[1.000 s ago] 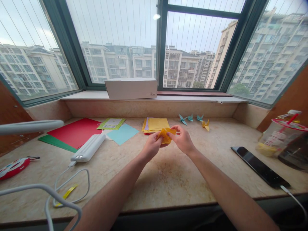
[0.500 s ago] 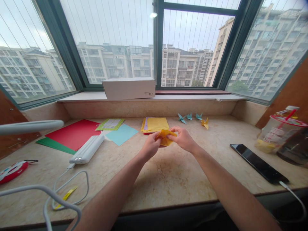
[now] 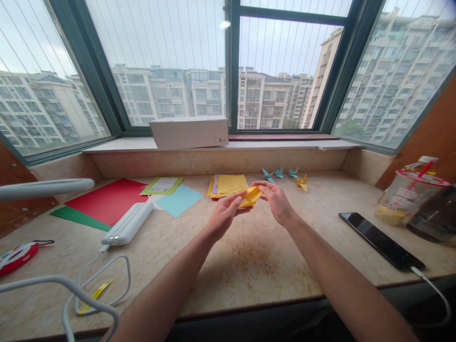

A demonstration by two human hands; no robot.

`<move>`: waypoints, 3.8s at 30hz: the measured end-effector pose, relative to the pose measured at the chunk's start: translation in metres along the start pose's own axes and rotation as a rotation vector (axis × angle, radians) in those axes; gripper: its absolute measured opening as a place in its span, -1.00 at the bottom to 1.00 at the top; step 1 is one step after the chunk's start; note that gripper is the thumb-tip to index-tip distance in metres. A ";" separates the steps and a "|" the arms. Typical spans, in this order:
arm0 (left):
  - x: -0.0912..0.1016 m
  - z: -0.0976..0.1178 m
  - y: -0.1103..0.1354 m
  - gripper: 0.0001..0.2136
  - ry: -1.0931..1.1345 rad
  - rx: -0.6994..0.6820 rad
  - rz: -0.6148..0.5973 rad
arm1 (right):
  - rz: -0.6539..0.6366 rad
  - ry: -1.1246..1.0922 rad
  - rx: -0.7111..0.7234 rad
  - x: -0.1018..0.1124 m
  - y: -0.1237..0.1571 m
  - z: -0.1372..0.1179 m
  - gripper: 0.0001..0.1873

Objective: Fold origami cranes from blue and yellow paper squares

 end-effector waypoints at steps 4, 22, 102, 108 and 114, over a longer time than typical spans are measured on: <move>-0.002 0.001 0.003 -0.59 -0.196 -0.115 0.053 | 0.018 0.079 0.087 -0.002 0.001 -0.001 -0.56; -0.004 0.004 0.004 -0.80 -0.058 -0.149 0.082 | -0.047 -0.178 0.070 -0.012 0.004 -0.001 -0.36; 0.002 -0.004 -0.002 -0.82 -0.311 -0.210 0.204 | -0.080 -0.169 0.200 -0.019 0.008 -0.008 -0.65; -0.002 -0.002 0.002 -0.76 -0.472 -0.150 0.078 | -0.063 -0.149 0.192 -0.019 0.008 -0.006 -0.60; -0.005 0.002 0.003 -0.71 -0.425 -0.163 0.085 | 0.036 -0.147 0.167 -0.017 0.007 -0.002 -0.61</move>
Point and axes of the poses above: each hand's wrist, its own y-axis away from the middle knuckle, its own x-axis out of the back of the hand, z = x × y, the point moved 2 cm from there along -y, towards the middle knuckle, and after that the axes turned 5 degrees about x, right-handed, at the moved point
